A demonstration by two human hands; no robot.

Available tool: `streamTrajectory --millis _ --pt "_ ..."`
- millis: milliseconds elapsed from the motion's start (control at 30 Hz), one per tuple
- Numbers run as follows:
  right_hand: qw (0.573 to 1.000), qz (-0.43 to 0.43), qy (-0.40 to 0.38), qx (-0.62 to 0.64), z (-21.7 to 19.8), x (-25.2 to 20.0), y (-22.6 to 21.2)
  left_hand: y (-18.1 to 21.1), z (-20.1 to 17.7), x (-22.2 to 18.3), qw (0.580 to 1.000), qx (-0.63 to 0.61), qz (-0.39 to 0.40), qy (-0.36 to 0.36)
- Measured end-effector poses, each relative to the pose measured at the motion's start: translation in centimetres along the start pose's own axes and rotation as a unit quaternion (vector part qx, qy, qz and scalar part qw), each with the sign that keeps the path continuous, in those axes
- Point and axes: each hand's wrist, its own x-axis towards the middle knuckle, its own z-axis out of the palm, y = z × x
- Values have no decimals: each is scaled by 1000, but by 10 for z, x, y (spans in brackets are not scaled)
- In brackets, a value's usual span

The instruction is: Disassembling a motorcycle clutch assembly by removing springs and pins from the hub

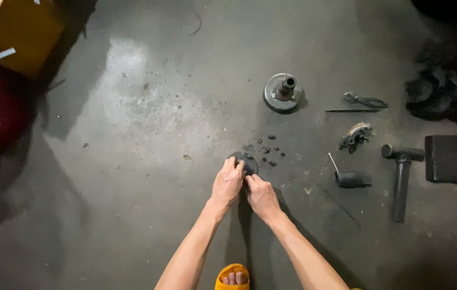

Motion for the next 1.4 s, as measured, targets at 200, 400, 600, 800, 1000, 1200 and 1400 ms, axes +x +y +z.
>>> streamTrajectory --millis 200,400,600,800,1000,1200,1400 --pt "1000 5 -22 1 0 5 3 -2 3 0 998 -56 -7 -2" --pt "999 5 -32 -15 -10 3 -5 2 -5 -2 996 -85 -12 -2" --pt "999 15 -33 -14 -17 -1 -8 0 -4 -2 990 -137 -18 -23" --pt "979 118 15 162 -34 -5 -4 4 -28 5 994 -81 32 -65" --pt "993 62 13 100 -28 1 -5 -8 2 -2 999 -33 14 -37" --pt "999 21 -27 36 0 8 16 -14 27 -2 1000 -2 3 -9" --pt "995 70 -34 66 -9 7 4 -15 28 1 999 -9 29 -17"
